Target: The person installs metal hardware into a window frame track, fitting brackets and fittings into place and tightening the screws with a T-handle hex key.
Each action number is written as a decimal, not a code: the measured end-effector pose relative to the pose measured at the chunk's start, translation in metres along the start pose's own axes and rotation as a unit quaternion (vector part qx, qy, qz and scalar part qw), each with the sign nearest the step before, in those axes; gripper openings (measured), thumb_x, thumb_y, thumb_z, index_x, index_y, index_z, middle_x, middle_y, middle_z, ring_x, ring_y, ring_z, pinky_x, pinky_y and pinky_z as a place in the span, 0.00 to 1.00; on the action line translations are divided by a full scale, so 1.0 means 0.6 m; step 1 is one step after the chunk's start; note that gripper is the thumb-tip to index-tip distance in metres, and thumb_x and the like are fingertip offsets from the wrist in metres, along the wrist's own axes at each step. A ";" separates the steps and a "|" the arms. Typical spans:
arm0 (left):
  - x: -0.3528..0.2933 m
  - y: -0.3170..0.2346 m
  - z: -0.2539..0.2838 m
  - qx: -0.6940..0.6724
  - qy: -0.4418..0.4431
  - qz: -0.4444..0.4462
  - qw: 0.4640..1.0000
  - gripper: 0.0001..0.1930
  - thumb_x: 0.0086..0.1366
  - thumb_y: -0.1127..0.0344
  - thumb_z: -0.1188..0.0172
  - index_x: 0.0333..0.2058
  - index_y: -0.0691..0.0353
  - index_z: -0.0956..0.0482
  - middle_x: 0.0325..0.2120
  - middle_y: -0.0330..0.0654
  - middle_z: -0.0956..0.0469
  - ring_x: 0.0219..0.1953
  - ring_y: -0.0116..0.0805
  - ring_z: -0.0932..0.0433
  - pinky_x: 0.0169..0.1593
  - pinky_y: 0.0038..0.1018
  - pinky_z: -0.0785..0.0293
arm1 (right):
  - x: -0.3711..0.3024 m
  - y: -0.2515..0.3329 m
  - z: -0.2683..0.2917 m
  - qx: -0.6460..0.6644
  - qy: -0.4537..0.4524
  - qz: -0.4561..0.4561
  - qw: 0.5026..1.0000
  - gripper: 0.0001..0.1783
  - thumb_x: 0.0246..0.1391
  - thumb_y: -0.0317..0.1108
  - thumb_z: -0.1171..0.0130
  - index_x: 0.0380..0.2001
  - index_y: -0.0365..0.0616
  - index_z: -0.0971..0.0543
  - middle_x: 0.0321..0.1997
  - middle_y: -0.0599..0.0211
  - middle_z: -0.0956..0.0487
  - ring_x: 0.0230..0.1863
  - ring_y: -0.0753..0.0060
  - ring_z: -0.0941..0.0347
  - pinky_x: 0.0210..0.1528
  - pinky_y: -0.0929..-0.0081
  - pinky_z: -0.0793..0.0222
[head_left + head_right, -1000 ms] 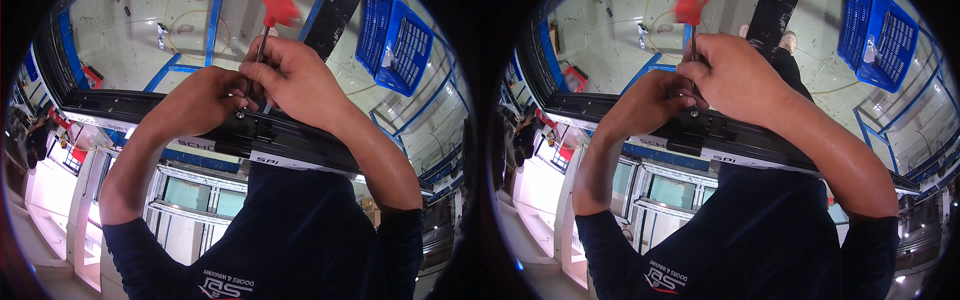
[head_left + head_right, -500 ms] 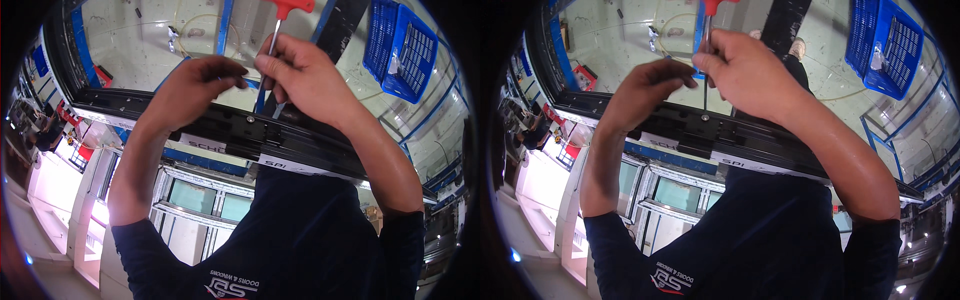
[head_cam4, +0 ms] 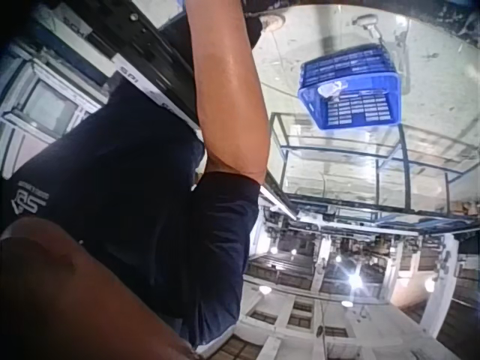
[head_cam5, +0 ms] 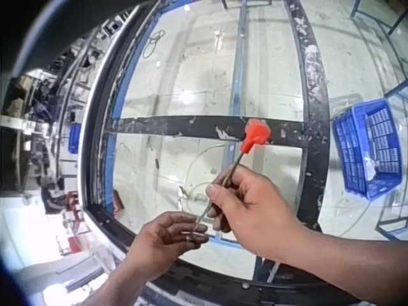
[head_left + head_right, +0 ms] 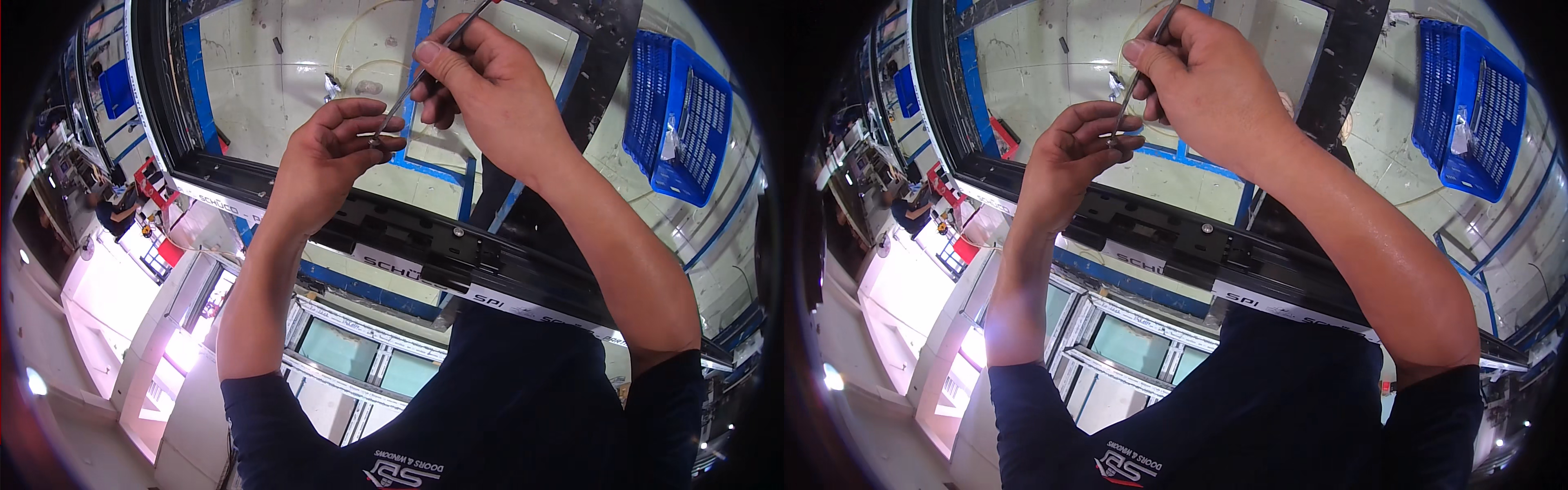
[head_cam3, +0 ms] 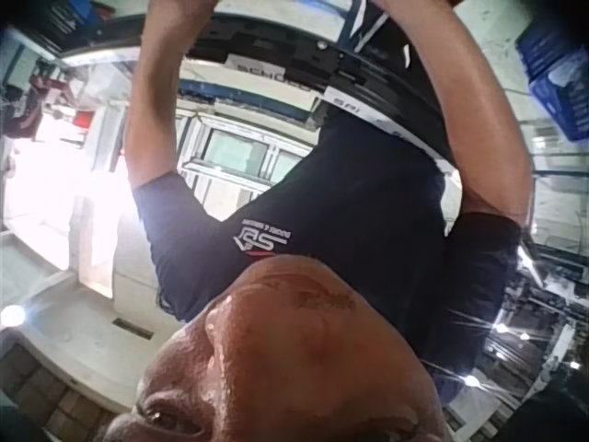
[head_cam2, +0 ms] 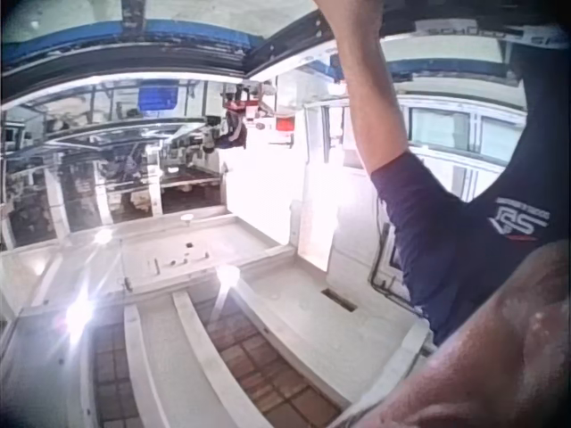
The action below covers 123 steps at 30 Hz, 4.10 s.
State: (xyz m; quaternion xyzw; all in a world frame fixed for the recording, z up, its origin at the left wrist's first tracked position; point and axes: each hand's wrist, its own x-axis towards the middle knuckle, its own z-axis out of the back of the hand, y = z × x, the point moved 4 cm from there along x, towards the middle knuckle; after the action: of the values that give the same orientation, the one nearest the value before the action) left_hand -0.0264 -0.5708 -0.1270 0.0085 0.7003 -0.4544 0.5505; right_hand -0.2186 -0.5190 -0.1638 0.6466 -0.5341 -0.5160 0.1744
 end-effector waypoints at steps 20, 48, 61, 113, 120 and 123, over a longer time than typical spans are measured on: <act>-0.004 0.013 0.059 0.107 0.009 0.030 0.994 0.21 0.66 0.84 0.42 0.58 0.68 0.28 0.44 0.48 0.15 0.50 0.34 0.16 0.55 0.27 0.21 | 0.071 0.015 -0.078 -0.095 0.091 -0.161 0.978 0.10 0.70 0.33 0.45 0.39 0.35 0.26 0.24 0.67 0.22 0.21 0.77 0.27 0.25 0.76 0.31; -0.012 0.022 0.066 0.287 0.105 0.145 0.941 0.19 0.59 0.80 0.32 0.50 0.68 0.20 0.40 0.46 0.13 0.46 0.36 0.14 0.55 0.32 0.19 | 0.066 -0.097 -0.101 -0.108 0.222 -0.122 0.961 0.13 0.71 0.40 0.46 0.40 0.40 0.23 0.26 0.65 0.19 0.24 0.75 0.20 0.26 0.77 0.25; -0.007 0.043 0.083 0.233 0.081 0.078 0.966 0.13 0.63 0.74 0.31 0.46 0.69 0.18 0.41 0.43 0.14 0.44 0.30 0.15 0.51 0.27 0.19 | 0.058 -0.101 -0.096 -0.122 0.172 -0.104 0.972 0.18 0.67 0.41 0.41 0.33 0.34 0.22 0.23 0.60 0.19 0.21 0.71 0.21 0.24 0.72 0.24; -0.057 0.059 0.229 0.427 -0.278 -0.150 0.847 0.11 0.74 0.67 0.42 0.49 0.65 0.18 0.45 0.44 0.16 0.49 0.34 0.19 0.55 0.29 0.27 | 0.048 -0.120 -0.104 -0.149 0.143 0.041 0.978 0.14 0.62 0.38 0.36 0.35 0.36 0.20 0.23 0.56 0.21 0.26 0.59 0.23 0.34 0.65 0.29; -0.048 0.045 0.160 0.280 -0.092 -0.019 0.955 0.16 0.64 0.76 0.35 0.51 0.68 0.20 0.46 0.45 0.17 0.51 0.34 0.21 0.59 0.30 0.29 | 0.060 -0.121 -0.109 -0.198 0.198 0.005 0.960 0.17 0.59 0.45 0.36 0.35 0.40 0.16 0.30 0.54 0.16 0.37 0.49 0.17 0.43 0.57 0.21; -0.034 0.045 0.107 0.175 -0.017 0.008 0.984 0.16 0.62 0.80 0.34 0.49 0.68 0.20 0.44 0.43 0.17 0.49 0.32 0.21 0.58 0.28 0.29 | 0.062 -0.117 -0.110 -0.208 0.228 -0.041 0.950 0.16 0.57 0.45 0.36 0.33 0.41 0.15 0.32 0.55 0.15 0.39 0.52 0.16 0.46 0.57 0.21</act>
State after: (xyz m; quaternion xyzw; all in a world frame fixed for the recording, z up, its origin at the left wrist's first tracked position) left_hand 0.0443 -0.5863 -0.1267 0.1024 0.6005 -0.5656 0.5558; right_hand -0.1302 -0.5471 -0.2097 0.7177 -0.3345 -0.4613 0.4004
